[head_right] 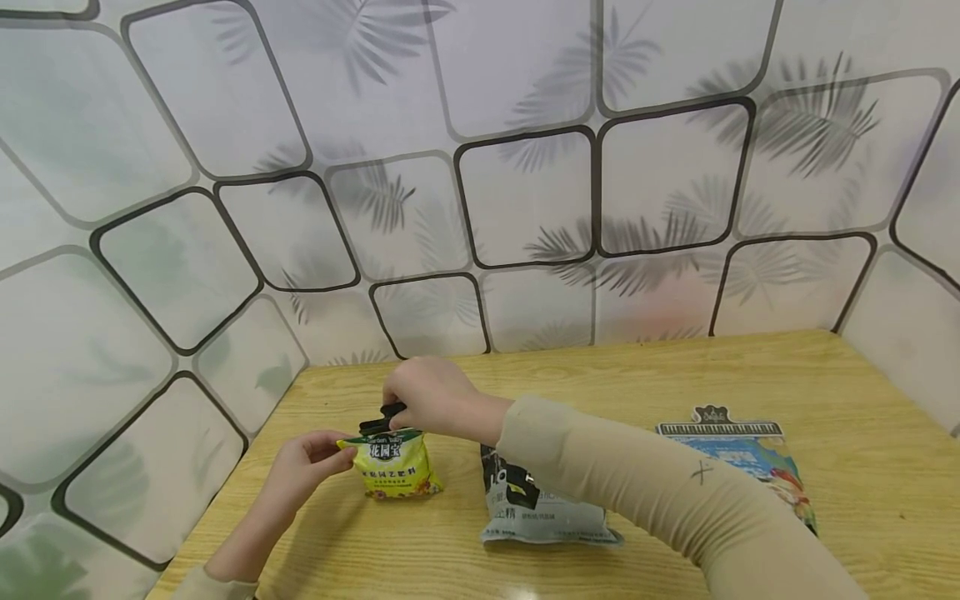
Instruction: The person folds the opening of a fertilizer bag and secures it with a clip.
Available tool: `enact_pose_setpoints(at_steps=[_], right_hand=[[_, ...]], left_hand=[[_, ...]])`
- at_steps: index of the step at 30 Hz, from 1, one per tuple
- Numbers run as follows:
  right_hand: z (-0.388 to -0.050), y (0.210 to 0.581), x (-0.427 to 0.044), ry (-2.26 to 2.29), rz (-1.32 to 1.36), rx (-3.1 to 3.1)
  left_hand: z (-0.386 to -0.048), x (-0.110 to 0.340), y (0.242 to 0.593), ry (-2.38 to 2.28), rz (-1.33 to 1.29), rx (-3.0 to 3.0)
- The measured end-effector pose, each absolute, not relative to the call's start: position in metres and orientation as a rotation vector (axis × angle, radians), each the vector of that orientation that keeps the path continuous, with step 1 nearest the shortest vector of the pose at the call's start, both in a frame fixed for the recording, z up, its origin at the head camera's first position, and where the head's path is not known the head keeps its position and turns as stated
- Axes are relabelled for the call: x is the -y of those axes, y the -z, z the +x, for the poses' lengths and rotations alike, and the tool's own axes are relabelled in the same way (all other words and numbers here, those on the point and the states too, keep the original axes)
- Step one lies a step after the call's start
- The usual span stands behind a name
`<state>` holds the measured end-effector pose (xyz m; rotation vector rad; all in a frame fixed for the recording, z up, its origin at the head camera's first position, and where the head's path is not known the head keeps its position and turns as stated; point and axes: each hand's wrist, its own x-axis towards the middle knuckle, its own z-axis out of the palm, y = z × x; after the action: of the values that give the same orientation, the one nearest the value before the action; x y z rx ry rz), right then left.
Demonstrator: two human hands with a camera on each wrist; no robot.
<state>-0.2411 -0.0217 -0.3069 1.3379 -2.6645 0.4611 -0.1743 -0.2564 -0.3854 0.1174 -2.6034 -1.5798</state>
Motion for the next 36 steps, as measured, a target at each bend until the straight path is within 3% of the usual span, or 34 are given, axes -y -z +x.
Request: enact_pose_setpoints(at_steps=[17,36], right_hand=[[-0.226,0.305,0.023,-0.287,1.404,2.407],[-0.223,0.299,0.039,-0.245,1.367,2.586]], left_hand=[[-0.172,0.256,0.384,1.563,0.142,2.624],[-0.173,0.256,0.385,1.535,0.156,2.618]])
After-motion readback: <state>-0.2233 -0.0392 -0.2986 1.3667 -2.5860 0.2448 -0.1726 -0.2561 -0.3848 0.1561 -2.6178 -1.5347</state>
